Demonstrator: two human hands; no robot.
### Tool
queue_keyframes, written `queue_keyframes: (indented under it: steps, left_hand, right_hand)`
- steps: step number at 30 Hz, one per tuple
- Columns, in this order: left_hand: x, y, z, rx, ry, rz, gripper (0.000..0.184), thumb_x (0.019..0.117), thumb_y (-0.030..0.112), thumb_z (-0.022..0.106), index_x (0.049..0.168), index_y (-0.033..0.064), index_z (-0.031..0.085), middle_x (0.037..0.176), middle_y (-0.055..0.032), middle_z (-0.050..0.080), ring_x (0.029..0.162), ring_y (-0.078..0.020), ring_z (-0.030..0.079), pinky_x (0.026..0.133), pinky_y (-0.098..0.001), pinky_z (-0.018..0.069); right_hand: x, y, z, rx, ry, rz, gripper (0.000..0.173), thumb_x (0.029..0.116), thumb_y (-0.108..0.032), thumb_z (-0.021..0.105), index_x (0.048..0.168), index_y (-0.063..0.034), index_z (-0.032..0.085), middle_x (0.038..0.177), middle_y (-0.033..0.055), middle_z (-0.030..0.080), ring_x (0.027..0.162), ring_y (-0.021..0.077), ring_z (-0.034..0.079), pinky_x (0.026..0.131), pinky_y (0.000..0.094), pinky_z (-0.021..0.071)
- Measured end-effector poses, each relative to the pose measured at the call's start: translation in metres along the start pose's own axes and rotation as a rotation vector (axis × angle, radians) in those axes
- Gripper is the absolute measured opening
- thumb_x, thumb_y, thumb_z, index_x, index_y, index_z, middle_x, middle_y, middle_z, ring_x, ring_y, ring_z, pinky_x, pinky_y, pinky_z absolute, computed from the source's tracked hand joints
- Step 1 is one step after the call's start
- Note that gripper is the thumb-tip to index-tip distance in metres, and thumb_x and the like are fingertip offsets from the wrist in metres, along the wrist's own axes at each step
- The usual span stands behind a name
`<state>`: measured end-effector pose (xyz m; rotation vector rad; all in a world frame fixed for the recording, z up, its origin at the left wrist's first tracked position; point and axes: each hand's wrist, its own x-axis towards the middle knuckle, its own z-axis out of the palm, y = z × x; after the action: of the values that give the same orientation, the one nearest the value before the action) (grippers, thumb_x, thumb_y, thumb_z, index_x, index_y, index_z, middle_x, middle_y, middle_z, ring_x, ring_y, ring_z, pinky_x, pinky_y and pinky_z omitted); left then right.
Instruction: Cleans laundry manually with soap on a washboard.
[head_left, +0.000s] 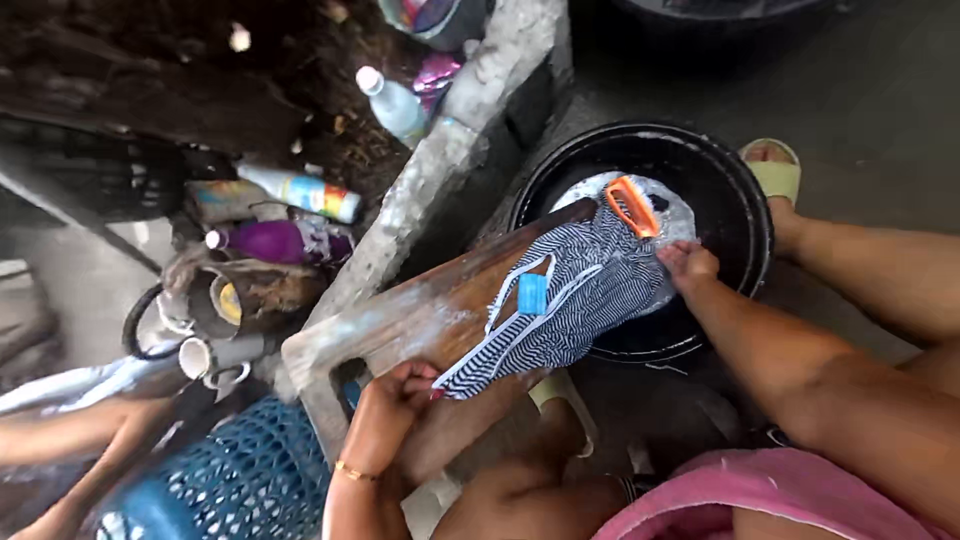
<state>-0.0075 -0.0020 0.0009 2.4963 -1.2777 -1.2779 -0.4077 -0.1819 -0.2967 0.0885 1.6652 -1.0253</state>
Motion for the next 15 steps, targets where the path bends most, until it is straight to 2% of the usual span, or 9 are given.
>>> queue_keyframes:
  steps: [2, 4, 5, 6, 8, 11, 12, 14, 15]
  left_hand:
    - [0.0, -0.002, 0.0, -0.024, 0.001, 0.005, 0.022, 0.0832, 0.002, 0.075, 0.104, 0.0065, 0.07, 0.083, 0.0008, 0.075, 0.063, -0.0065, 0.066, 0.057, -0.0274, 0.0545]
    - [0.002, -0.001, 0.001, -0.038, -0.013, 0.001, 0.023, 0.0817, 0.001, 0.076, 0.103, 0.0067, 0.071, 0.082, 0.0018, 0.075, 0.064, -0.0053, 0.067, 0.058, -0.0257, 0.0547]
    - [0.003, 0.0, 0.001, -0.037, -0.033, -0.012, 0.024, 0.0821, 0.0, 0.077, 0.104, 0.0065, 0.07, 0.083, 0.0016, 0.075, 0.065, -0.0055, 0.067, 0.059, -0.0259, 0.0551]
    - [0.005, 0.001, 0.001, -0.028, -0.056, -0.028, 0.024, 0.0827, 0.0, 0.077, 0.105, 0.0064, 0.07, 0.084, 0.0015, 0.075, 0.067, -0.0057, 0.067, 0.06, -0.0262, 0.0551]
    - [0.007, 0.001, 0.002, -0.024, -0.112, -0.051, 0.025, 0.084, 0.001, 0.077, 0.108, 0.0065, 0.07, 0.086, 0.0011, 0.075, 0.068, -0.0062, 0.067, 0.062, -0.027, 0.0553]
    - [0.02, -0.003, 0.011, -0.061, -0.232, -0.029, 0.026, 0.0857, 0.002, 0.077, 0.11, 0.0063, 0.069, 0.089, 0.0011, 0.075, 0.071, -0.0052, 0.067, 0.064, -0.0252, 0.0551]
    - [0.025, -0.005, 0.019, -0.095, -0.295, -0.015, 0.028, 0.0863, 0.002, 0.076, 0.113, 0.0059, 0.069, 0.091, 0.0008, 0.075, 0.074, -0.0053, 0.068, 0.067, -0.0251, 0.0559]
    - [0.035, -0.008, 0.035, -0.168, -0.408, -0.002, 0.032, 0.0864, 0.0, 0.075, 0.117, 0.0045, 0.067, 0.095, -0.0002, 0.075, 0.076, -0.0055, 0.068, 0.068, -0.0251, 0.0562]
    - [0.038, -0.008, 0.042, -0.193, -0.453, -0.011, 0.034, 0.0865, -0.001, 0.074, 0.119, 0.0038, 0.066, 0.096, -0.001, 0.074, 0.075, -0.0058, 0.067, 0.067, -0.0252, 0.0555]
  right_hand:
    - [0.005, 0.008, 0.004, 0.037, 0.069, 0.003, 0.037, 0.1126, -0.025, 0.032, 0.126, 0.0026, 0.052, 0.104, 0.0133, 0.059, 0.085, 0.0198, 0.064, 0.076, 0.0363, 0.0575]
    - [0.013, 0.005, 0.009, 0.093, 0.103, -0.005, 0.034, 0.1107, -0.024, 0.04, 0.131, 0.0005, 0.05, 0.114, 0.0135, 0.056, 0.096, 0.0212, 0.06, 0.082, 0.0379, 0.0551]
    - [0.02, 0.001, 0.011, 0.138, 0.081, -0.002, 0.034, 0.1094, -0.024, 0.043, 0.132, -0.0007, 0.051, 0.116, 0.0133, 0.057, 0.099, 0.0215, 0.06, 0.084, 0.0392, 0.0546]
    - [0.027, -0.004, 0.011, 0.153, 0.01, 0.019, 0.032, 0.109, -0.025, 0.042, 0.13, -0.0034, 0.052, 0.111, 0.0106, 0.06, 0.095, 0.0203, 0.062, 0.083, 0.0391, 0.0556]
    - [0.026, -0.015, 0.004, 0.069, -0.261, 0.118, 0.024, 0.1089, -0.031, 0.038, 0.109, -0.0138, 0.054, 0.086, -0.0002, 0.063, 0.075, 0.0131, 0.065, 0.072, 0.0331, 0.0578]
    - [-0.033, -0.031, 0.017, -0.248, -0.714, 0.318, 0.039, 0.1063, -0.032, 0.031, 0.089, -0.014, 0.061, 0.075, 0.0007, 0.069, 0.066, 0.0132, 0.067, 0.064, 0.0294, 0.0569]
    - [-0.061, -0.028, 0.027, -0.37, -0.844, 0.373, 0.045, 0.1074, -0.033, 0.028, 0.091, -0.0089, 0.062, 0.08, 0.0044, 0.072, 0.072, 0.0161, 0.07, 0.07, 0.0316, 0.0587]
    - [-0.114, -0.012, 0.053, -0.744, -1.142, 0.384, 0.053, 0.1104, -0.03, 0.023, 0.106, 0.0048, 0.063, 0.096, 0.013, 0.074, 0.085, 0.0213, 0.073, 0.083, 0.0371, 0.0595]
    - [-0.139, -0.001, 0.065, -0.985, -1.221, 0.31, 0.048, 0.1121, -0.027, 0.029, 0.111, 0.0074, 0.063, 0.096, 0.0142, 0.073, 0.083, 0.0207, 0.073, 0.082, 0.0372, 0.0605]
